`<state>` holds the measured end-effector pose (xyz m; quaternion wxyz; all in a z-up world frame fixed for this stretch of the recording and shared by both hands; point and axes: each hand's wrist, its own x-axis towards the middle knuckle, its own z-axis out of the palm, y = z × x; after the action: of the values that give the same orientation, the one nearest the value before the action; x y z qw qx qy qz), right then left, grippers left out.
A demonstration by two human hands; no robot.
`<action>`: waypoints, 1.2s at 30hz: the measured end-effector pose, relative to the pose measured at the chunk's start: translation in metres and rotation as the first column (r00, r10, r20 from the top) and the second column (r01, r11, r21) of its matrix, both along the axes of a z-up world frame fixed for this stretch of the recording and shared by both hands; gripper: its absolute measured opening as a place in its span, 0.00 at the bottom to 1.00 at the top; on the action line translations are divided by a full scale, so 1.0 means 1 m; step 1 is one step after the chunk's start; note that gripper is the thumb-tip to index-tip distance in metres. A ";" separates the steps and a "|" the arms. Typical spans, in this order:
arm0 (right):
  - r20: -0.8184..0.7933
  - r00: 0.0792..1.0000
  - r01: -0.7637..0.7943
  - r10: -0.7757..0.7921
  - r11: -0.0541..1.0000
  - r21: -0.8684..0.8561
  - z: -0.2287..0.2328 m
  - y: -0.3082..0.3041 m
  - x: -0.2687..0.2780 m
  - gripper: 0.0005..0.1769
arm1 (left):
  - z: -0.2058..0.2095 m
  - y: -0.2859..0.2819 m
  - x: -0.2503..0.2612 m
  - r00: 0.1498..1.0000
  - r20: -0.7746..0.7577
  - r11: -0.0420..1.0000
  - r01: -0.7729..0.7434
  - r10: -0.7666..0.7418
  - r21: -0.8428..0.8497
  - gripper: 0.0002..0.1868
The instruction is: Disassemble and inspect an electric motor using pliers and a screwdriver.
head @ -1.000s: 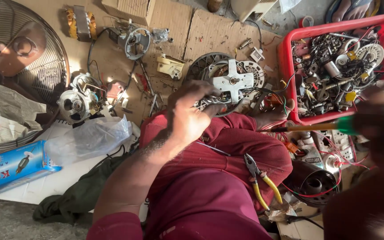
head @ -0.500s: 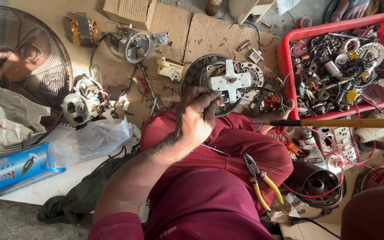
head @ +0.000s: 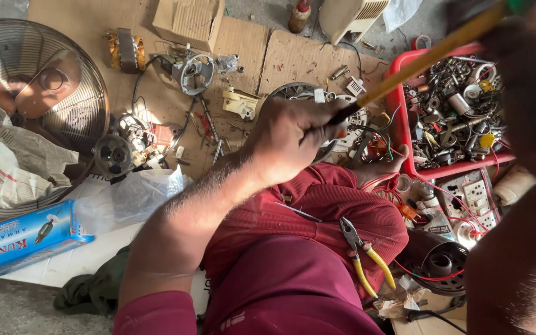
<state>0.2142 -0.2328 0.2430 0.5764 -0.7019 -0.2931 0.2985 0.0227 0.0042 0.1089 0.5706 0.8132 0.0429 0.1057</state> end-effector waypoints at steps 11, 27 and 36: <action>0.215 0.975 -0.065 0.054 0.997 0.045 0.041 0.065 -0.105 0.21 | 0.003 -0.002 -0.004 0.967 0.245 0.993 -0.039 0.064 -0.107 0.10; 0.281 0.958 -0.060 0.050 0.998 0.027 0.040 0.067 -0.108 0.23 | 0.012 -0.006 -0.007 0.979 0.188 0.986 -0.044 0.074 -0.159 0.09; 0.124 0.976 -0.184 0.180 0.983 0.016 -0.015 0.043 -0.059 0.22 | 0.018 -0.005 -0.011 0.916 0.381 0.988 -0.085 0.129 -0.130 0.18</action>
<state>0.1555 -0.1899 0.2281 0.5374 -0.6810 -0.3948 0.3026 0.0114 -0.0006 0.1270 0.6054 0.7397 -0.0207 0.2931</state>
